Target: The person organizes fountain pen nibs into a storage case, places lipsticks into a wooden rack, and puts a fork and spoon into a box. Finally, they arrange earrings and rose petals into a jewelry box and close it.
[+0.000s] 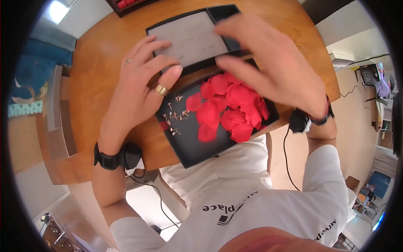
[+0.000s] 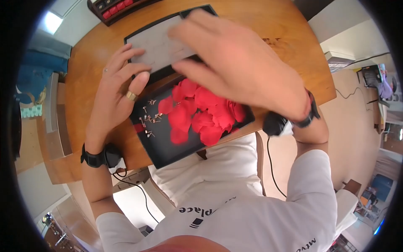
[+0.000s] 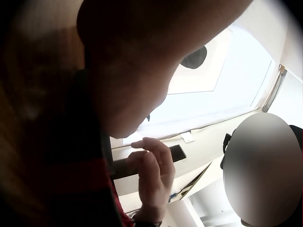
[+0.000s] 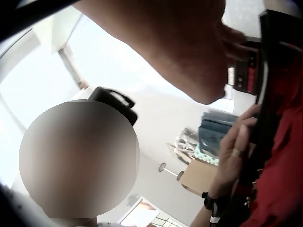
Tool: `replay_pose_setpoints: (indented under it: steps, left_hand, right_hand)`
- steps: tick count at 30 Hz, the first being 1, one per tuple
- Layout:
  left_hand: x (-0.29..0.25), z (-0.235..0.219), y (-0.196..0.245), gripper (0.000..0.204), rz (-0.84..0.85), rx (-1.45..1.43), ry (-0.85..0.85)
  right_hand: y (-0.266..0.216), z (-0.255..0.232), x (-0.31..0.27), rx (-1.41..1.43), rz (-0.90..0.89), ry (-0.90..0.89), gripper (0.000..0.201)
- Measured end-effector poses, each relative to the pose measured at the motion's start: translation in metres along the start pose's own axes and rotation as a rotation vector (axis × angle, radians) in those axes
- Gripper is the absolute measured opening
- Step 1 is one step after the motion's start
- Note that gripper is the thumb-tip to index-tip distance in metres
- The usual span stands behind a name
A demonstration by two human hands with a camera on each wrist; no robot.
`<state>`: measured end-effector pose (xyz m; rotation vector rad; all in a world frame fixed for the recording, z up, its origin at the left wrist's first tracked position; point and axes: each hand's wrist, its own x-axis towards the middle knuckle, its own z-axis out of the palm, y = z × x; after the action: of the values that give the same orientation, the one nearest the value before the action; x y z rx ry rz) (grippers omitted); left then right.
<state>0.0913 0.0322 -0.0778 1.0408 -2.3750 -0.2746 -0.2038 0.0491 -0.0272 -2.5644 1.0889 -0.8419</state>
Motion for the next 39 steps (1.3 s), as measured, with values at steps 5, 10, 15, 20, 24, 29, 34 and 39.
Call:
replay_pose_setpoints:
  steps: [5, 10, 15, 20, 24, 29, 34, 39]
  left_hand:
    - [-0.002, 0.004, -0.008, 0.022, 0.078, -0.026, 0.064]
    - [-0.005, 0.009, -0.016, 0.023, 0.112, -0.064, 0.113]
    - [-0.005, 0.013, -0.021, 0.023, 0.153, -0.135, 0.176]
    - [0.0, 0.01, -0.025, 0.026, 0.358, -0.096, 0.291]
    - [-0.006, 0.004, -0.016, 0.024, 0.164, -0.243, 0.115]
    - [-0.004, 0.01, -0.024, 0.024, 0.259, -0.197, 0.143]
    - [-0.003, 0.008, -0.025, 0.025, 0.328, -0.184, 0.128]
    - [-0.007, 0.002, -0.019, 0.025, 0.23, -0.223, 0.097]
  right_hand:
    - [-0.048, -0.011, -0.026, -0.256, 0.041, -0.476, 0.07]
    - [-0.064, -0.016, -0.023, -0.272, 0.049, -0.474, 0.067]
    - [-0.065, -0.01, -0.032, -0.397, 0.027, -0.574, 0.075]
    - [-0.064, 0.0, -0.029, -0.466, 0.07, -0.596, 0.069]
    - [-0.054, 0.005, -0.033, -0.463, 0.086, -0.609, 0.06]
    - [-0.037, 0.005, -0.038, -0.308, 0.017, -0.446, 0.05]
    - [-0.025, -0.01, -0.049, -0.038, 0.288, -0.371, 0.041]
    - [-0.019, -0.02, -0.05, 0.324, 0.528, -0.191, 0.029]
